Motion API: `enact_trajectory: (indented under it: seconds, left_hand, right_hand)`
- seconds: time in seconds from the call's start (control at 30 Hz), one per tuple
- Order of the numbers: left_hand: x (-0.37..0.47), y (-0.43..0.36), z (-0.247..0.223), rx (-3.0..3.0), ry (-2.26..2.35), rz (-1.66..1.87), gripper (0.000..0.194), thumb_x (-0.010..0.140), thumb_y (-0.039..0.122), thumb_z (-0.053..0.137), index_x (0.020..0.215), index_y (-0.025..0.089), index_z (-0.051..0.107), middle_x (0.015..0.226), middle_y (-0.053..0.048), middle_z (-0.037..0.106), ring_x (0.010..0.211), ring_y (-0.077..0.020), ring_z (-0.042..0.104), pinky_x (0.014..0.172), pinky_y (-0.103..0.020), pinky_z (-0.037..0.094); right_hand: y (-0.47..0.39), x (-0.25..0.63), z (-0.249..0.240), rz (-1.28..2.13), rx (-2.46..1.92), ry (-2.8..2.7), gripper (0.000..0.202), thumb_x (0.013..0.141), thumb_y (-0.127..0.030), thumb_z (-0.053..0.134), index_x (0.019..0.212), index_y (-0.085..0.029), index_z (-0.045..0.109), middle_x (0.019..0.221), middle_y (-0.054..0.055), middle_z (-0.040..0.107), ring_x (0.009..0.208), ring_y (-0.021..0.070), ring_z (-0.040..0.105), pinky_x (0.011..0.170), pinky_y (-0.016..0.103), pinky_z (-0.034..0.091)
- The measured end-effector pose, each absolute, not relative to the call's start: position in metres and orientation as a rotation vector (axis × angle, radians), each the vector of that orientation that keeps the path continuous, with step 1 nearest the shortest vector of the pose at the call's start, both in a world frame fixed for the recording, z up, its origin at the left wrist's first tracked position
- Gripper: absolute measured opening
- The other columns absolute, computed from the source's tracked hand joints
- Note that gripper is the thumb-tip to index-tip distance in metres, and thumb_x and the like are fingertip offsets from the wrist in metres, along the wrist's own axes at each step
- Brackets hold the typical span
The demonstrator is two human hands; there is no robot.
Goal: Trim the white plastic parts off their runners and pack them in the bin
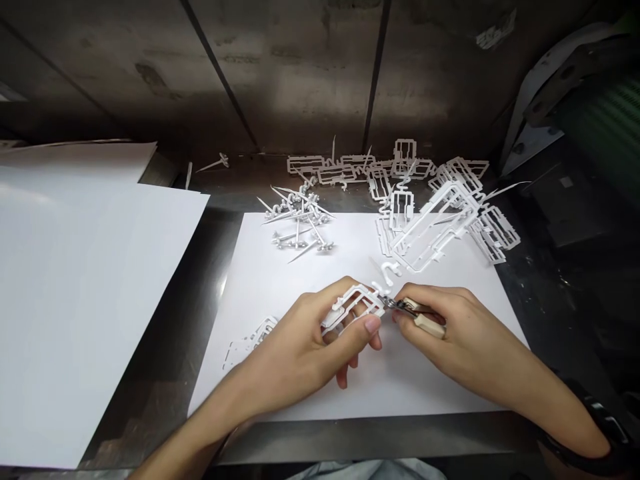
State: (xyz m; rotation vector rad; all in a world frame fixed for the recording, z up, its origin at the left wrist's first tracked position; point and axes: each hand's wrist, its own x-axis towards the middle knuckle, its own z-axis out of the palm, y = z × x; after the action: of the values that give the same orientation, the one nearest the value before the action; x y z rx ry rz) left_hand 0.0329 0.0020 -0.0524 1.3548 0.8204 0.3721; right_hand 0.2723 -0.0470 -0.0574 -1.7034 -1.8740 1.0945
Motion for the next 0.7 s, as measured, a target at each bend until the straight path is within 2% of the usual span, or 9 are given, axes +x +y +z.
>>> enact_trajectory:
  seconds: [0.13,0.33,0.47,0.7]
  left_hand:
    - [0.0321,0.0031,-0.0513,1.388,0.829,0.368,0.026,0.111,0.046,0.065,0.103,0.021,0.070,0.070,0.003,0.066,0.057,-0.0127,0.067,0.054,-0.018,0.057]
    - [0.0352,0.0025,-0.0521,1.395,0.790,0.418,0.032,0.114,0.045,0.059,0.097,0.020,0.068,0.091,-0.003,0.076,0.063,-0.0122,0.068,0.058,-0.020,0.062]
    - [0.0354,0.0018,-0.0519,1.378,0.795,0.411,0.033,0.114,0.043,0.058,0.094,0.019,0.069,0.088,-0.002,0.077,0.061,-0.0116,0.067,0.055,-0.018,0.061]
    - [0.0326,0.0014,-0.0543,1.407,0.782,0.358,0.034,0.114,0.041,0.056,0.094,0.019,0.073,0.089,-0.003,0.077,0.061,-0.0124,0.068,0.054,-0.018,0.060]
  right_hand:
    - [-0.0472,0.2739,-0.0586,1.102,-1.729,-1.887,0.017,0.100,-0.025,0.061,0.086,-0.027,0.071,0.075,-0.001,0.071,0.065,0.0195,0.055,0.064,0.032,0.041]
    - [-0.0476,0.2739,-0.0584,1.145,-1.700,-1.932,0.020,0.100,-0.019,0.062,0.089,-0.029,0.075,0.073,-0.005,0.068,0.064,0.0165,0.054,0.065,0.031,0.042]
    - [-0.0479,0.2727,-0.0563,1.229,-1.682,-1.923,0.023,0.103,-0.018,0.061,0.088,-0.029,0.075,0.071,-0.007,0.064,0.064,0.0148,0.053,0.065,0.030,0.041]
    - [-0.0485,0.2684,-0.0558,1.295,-1.649,-1.918,0.027,0.108,-0.023,0.057,0.088,-0.028,0.075,0.078,-0.007,0.070,0.069,0.0153,0.060,0.069,0.030,0.042]
